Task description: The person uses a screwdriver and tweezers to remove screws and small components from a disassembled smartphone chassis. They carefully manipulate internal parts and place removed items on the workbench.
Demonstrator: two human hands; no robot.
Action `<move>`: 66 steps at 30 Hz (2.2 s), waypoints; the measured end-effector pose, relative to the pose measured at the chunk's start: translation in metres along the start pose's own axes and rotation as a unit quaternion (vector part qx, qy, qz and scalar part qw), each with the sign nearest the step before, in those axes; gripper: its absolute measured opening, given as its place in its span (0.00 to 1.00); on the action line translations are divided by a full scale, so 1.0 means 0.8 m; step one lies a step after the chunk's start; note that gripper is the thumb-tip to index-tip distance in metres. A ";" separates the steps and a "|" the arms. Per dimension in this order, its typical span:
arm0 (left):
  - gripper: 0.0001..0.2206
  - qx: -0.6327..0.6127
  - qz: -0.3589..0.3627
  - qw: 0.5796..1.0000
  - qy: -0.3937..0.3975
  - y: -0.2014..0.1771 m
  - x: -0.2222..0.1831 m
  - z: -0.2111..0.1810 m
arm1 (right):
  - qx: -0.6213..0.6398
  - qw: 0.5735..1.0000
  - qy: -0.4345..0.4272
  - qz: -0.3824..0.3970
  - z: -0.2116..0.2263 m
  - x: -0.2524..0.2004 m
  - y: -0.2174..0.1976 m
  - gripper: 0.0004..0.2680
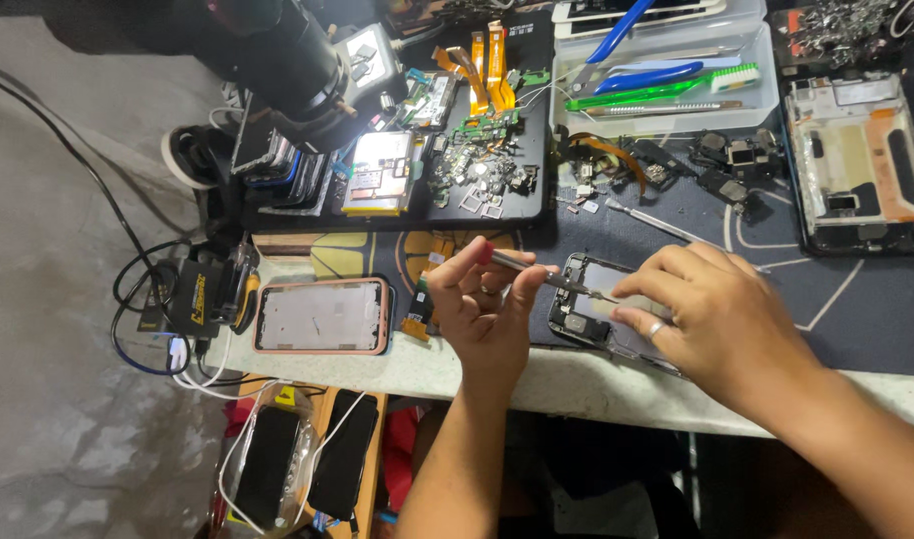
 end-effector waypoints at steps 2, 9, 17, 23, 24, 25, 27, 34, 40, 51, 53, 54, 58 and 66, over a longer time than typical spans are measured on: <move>0.24 -0.006 0.000 1.000 -0.009 0.000 -0.002 0.002 | 0.009 1.000 0.009 -0.002 0.000 0.001 0.002 0.08; 0.22 -0.008 -0.039 0.999 0.012 -0.007 -0.001 0.004 | 0.008 0.999 -0.006 -0.040 -0.002 0.001 -0.002 0.05; 0.23 0.020 -0.006 1.000 0.009 0.006 -0.003 0.004 | 0.010 0.998 -0.037 -0.052 0.005 0.003 0.009 0.06; 0.21 0.056 -0.086 0.994 0.024 -0.012 -0.002 0.002 | -0.003 0.997 -0.054 -0.048 0.000 0.012 0.018 0.09; 0.21 0.052 -0.113 0.992 0.020 -0.017 -0.003 0.002 | -0.013 0.996 -0.066 -0.053 0.001 0.015 0.020 0.10; 0.21 0.051 -0.132 0.990 0.003 -0.021 -0.003 0.003 | -0.023 0.995 -0.079 -0.051 0.002 0.020 0.023 0.10; 0.22 0.050 -0.168 0.984 -0.033 -0.027 -0.008 0.005 | -0.041 0.993 -0.101 -0.046 0.006 0.029 0.032 0.10; 0.22 0.072 -0.181 0.980 -0.047 -0.031 -0.011 0.000 | -0.097 0.984 -0.141 -0.051 0.008 0.035 0.047 0.10; 0.22 0.077 -0.175 0.980 -0.064 -0.035 -0.011 0.004 | -0.100 0.984 -0.142 -0.044 0.001 0.038 0.053 0.09; 0.19 0.180 -0.079 0.979 0.055 -0.014 -0.008 -0.010 | -0.092 0.988 -0.124 -0.026 -0.006 0.039 0.055 0.10; 0.19 0.189 -0.074 0.977 0.060 -0.013 -0.007 -0.014 | -0.094 0.987 -0.124 -0.024 -0.006 0.039 0.056 0.10; 0.19 0.192 -0.072 0.977 0.062 -0.012 -0.006 -0.015 | -0.096 0.987 -0.124 -0.023 -0.006 0.039 0.056 0.10; 0.19 0.179 -0.062 0.980 0.056 -0.010 -0.002 -0.016 | -0.099 0.988 -0.122 -0.017 -0.007 0.038 0.056 0.11; 0.19 0.189 -0.043 0.979 0.057 -0.008 0.000 -0.017 | -0.078 0.990 -0.114 -0.012 -0.001 0.038 0.049 0.11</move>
Point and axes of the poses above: each hand's wrist, its own x-axis towards the middle knuckle, its own y-axis out of the palm, z = x × y, the point moved 6 cm from there along x, towards the middle knuckle, and after that the axes turned 5 degrees about z, right-handed, at the moved point
